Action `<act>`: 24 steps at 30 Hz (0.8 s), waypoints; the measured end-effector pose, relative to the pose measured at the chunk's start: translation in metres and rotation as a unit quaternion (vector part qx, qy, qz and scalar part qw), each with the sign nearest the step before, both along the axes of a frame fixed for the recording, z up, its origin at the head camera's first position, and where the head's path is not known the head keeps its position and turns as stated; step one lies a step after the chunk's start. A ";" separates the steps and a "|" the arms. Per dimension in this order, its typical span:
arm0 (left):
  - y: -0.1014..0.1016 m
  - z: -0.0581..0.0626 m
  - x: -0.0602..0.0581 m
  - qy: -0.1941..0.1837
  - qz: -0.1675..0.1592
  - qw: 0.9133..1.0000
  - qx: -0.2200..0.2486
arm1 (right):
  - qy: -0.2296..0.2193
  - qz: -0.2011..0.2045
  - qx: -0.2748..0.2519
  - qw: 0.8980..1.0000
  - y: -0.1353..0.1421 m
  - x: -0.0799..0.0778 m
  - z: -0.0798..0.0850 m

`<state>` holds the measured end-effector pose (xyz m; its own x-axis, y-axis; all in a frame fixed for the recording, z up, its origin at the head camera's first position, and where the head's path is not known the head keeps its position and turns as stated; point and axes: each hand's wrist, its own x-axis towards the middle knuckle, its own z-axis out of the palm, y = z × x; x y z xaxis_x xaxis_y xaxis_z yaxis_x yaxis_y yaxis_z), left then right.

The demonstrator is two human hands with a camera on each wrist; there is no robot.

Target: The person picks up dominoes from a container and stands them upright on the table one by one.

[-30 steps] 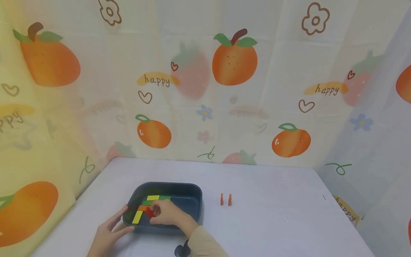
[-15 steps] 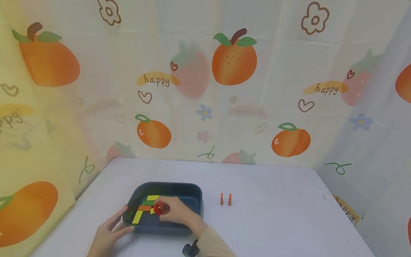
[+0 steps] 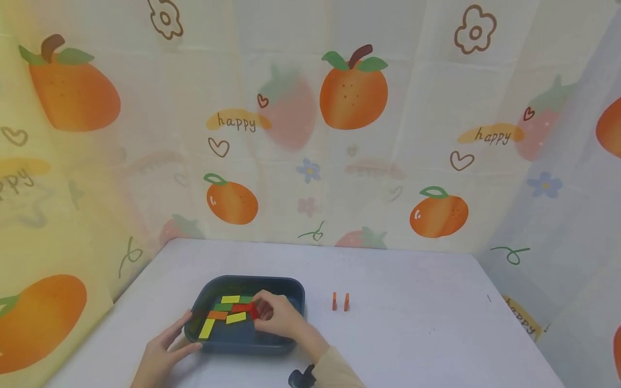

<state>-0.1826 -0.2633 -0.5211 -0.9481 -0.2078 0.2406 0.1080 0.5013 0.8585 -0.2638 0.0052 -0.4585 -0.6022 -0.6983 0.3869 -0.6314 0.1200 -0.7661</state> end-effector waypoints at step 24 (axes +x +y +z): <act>0.000 0.001 0.001 0.008 0.000 1.000 0.002 | -0.026 -0.064 -0.049 0.996 0.040 0.006 0.009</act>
